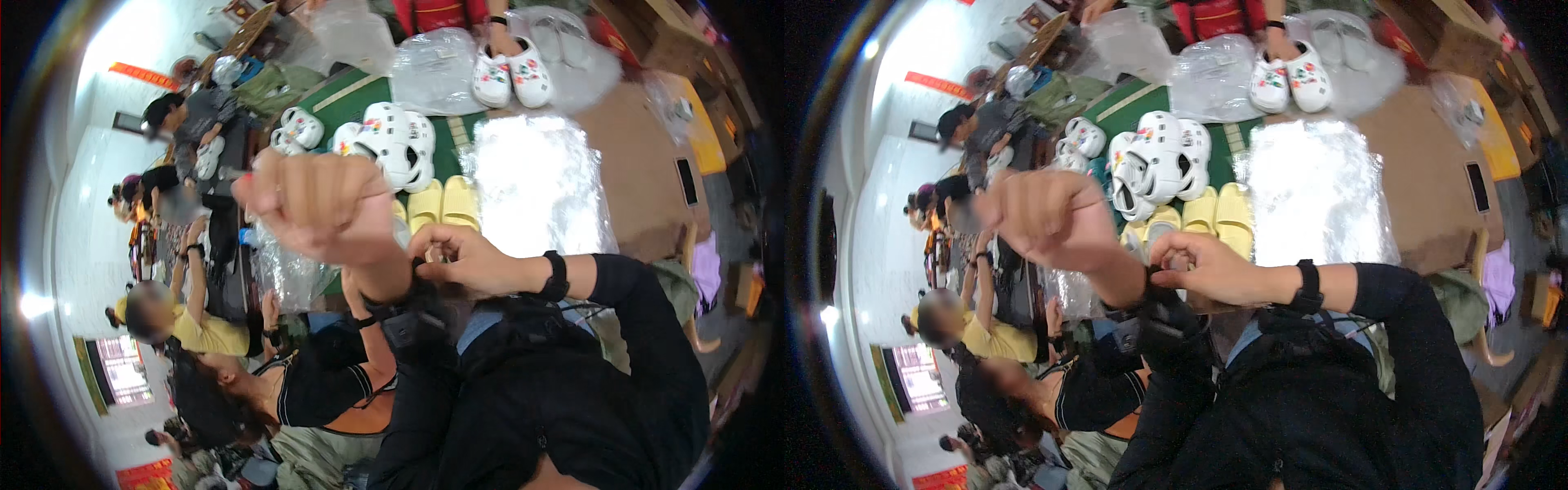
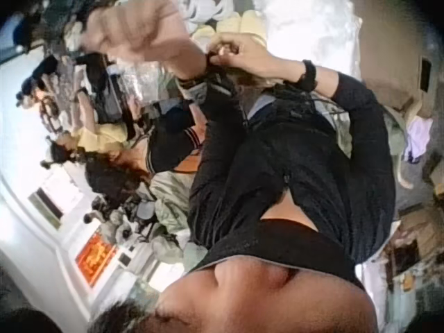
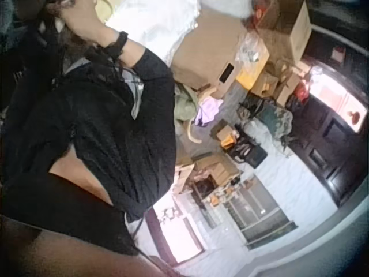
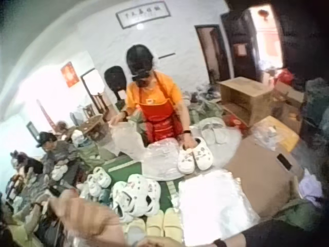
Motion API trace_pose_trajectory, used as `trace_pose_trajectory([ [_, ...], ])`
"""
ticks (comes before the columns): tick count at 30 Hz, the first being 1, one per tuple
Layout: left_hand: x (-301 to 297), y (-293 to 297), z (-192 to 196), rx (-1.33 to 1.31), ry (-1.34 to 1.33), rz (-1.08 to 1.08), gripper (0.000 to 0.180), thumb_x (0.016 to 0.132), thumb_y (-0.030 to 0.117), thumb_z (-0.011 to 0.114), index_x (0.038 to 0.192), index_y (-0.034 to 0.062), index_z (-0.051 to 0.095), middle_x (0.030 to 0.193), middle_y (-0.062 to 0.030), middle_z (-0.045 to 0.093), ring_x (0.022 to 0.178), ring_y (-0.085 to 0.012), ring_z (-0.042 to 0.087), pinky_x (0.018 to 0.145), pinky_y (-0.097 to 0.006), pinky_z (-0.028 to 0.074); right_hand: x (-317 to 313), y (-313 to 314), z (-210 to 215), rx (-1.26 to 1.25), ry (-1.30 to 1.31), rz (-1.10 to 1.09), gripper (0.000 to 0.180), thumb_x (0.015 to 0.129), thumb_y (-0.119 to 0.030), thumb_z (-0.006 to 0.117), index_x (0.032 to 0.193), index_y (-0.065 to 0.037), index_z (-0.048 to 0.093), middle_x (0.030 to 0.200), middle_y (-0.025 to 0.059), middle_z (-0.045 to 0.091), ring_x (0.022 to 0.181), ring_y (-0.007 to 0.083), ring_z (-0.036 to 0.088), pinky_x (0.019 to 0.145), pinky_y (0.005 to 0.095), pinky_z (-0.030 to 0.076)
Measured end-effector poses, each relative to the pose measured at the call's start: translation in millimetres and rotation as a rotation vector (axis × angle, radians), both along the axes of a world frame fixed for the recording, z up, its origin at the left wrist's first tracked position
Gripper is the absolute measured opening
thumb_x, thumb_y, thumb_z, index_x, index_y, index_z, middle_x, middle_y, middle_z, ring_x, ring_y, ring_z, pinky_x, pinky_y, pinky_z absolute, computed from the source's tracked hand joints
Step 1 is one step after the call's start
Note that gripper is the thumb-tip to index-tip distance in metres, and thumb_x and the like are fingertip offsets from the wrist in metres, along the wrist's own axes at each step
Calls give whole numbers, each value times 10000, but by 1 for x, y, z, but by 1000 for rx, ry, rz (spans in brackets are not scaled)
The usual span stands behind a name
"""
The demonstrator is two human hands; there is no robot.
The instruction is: The recorder packages various shoes and sandals into plastic bags and places them into a larger transport bag.
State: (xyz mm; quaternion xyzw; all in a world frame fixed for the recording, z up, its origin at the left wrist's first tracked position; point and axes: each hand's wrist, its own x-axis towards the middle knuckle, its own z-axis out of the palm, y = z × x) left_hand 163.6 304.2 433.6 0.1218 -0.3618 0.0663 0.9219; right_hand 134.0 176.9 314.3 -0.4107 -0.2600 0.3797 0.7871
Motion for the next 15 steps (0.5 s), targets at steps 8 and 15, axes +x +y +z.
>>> trace_pose_trajectory([
  [8,-2,9,-80,816,495,458,235,905,193,432,789,18,536,606,-42,515,544,-132,502,536,-264,406,86,-25,0,6,-35,-419,130,873,-163,524,928,-47,534,870,36,565,770,100,521,737,244,423],
  [15,-25,-54,-190,1198,326,241,316,857,-7,399,1157,-20,497,1035,-84,587,915,-140,573,806,-249,447,115,13,12,398,412,-292,162,877,-169,505,956,-30,534,838,55,548,740,148,498,711,270,421],
])
